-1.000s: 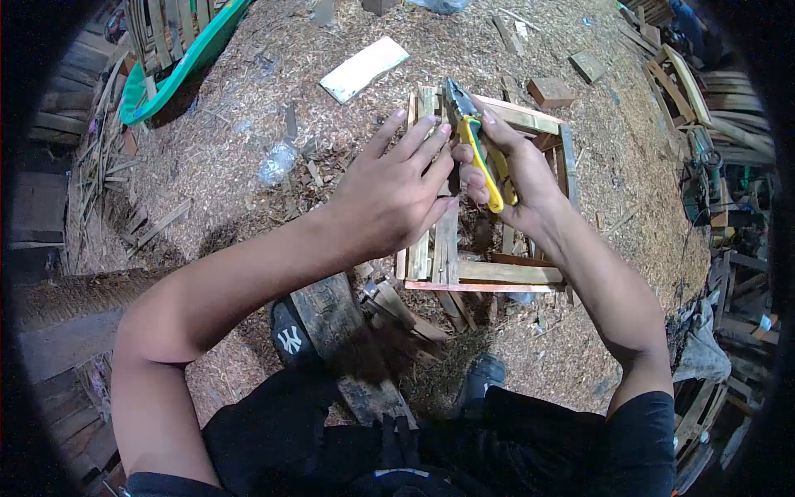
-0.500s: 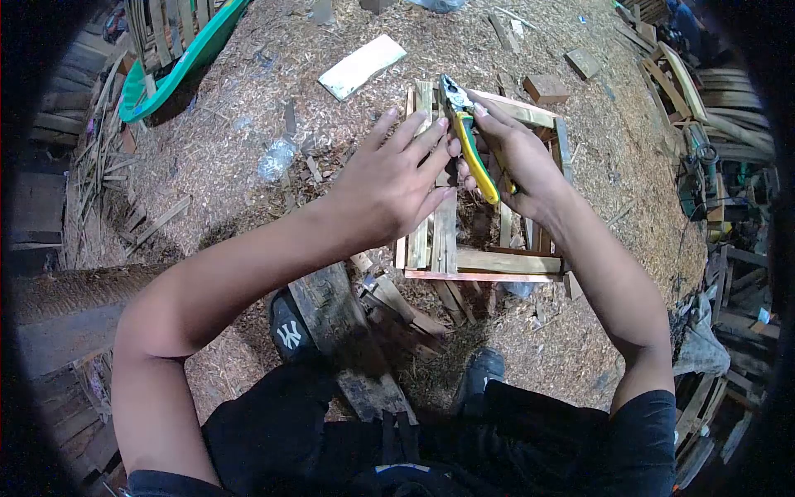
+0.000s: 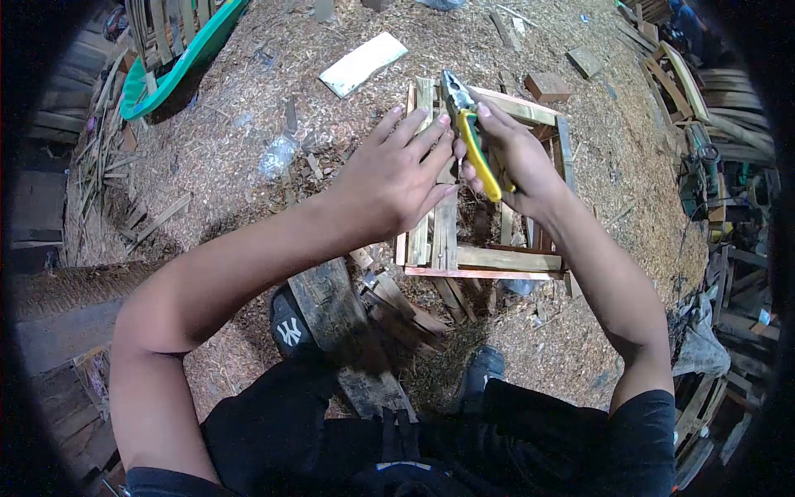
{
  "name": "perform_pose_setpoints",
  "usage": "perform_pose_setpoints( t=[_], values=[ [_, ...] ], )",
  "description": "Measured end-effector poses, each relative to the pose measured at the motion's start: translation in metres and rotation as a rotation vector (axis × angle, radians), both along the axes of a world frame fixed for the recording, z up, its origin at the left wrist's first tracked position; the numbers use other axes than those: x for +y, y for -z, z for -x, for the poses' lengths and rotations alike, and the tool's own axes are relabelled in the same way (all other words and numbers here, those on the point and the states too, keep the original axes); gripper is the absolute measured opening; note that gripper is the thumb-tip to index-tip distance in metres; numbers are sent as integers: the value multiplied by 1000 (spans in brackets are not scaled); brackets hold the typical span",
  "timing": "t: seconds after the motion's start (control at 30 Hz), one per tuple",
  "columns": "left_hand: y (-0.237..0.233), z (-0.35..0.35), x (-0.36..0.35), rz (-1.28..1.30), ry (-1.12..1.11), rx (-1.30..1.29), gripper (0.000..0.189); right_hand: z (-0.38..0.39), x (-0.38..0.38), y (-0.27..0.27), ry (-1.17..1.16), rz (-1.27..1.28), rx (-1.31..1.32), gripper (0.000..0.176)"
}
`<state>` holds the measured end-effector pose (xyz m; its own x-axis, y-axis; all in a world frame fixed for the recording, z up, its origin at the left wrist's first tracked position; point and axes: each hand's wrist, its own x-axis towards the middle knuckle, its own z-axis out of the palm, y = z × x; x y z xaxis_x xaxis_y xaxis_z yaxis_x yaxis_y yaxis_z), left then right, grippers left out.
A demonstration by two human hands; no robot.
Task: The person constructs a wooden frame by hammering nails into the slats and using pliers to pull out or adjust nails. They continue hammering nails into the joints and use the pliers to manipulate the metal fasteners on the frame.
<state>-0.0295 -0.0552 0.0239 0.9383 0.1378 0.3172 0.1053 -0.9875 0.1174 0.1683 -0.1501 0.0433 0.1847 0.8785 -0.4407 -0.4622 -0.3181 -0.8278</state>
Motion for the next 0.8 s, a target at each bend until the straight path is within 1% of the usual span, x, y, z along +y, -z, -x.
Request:
perform_pose_setpoints(
  t=[0.03,0.07,0.13,0.27,0.3,0.37,0.47,0.53,0.63,0.67,0.77,0.8],
  values=[
    [1,0,0,18,-6,-14,61,1,-1,-3,-33,22,-143,47],
    [2,1,0,17,-5,-13,61,2,-2,-6,-32,21,-143,47],
    [2,1,0,16,-9,-18,61,4,-3,-10,-67,70,-264,45],
    [5,0,-1,1,-22,-1,62,-2,-6,-12,-99,92,-340,40],
    [5,0,0,16,-22,-1,62,-2,-9,-13,-97,91,-341,40],
    [5,1,1,31,-21,-1,63,-1,-17,-15,-67,60,-226,41],
    [4,2,1,32,-11,7,64,-6,-27,-20,-69,29,-162,42],
    [7,1,1,18,-18,-2,64,-11,-31,-26,-42,26,-168,42],
    [8,0,1,14,-14,-3,64,-21,-38,-35,85,21,-310,37],
    [8,0,2,14,-12,-4,64,-27,-41,-36,87,20,-311,37],
    [6,0,4,26,-5,15,63,-53,-55,-37,236,-16,-308,37],
    [7,-1,6,40,2,16,62,-62,-61,-35,237,-17,-307,37]
  ],
)
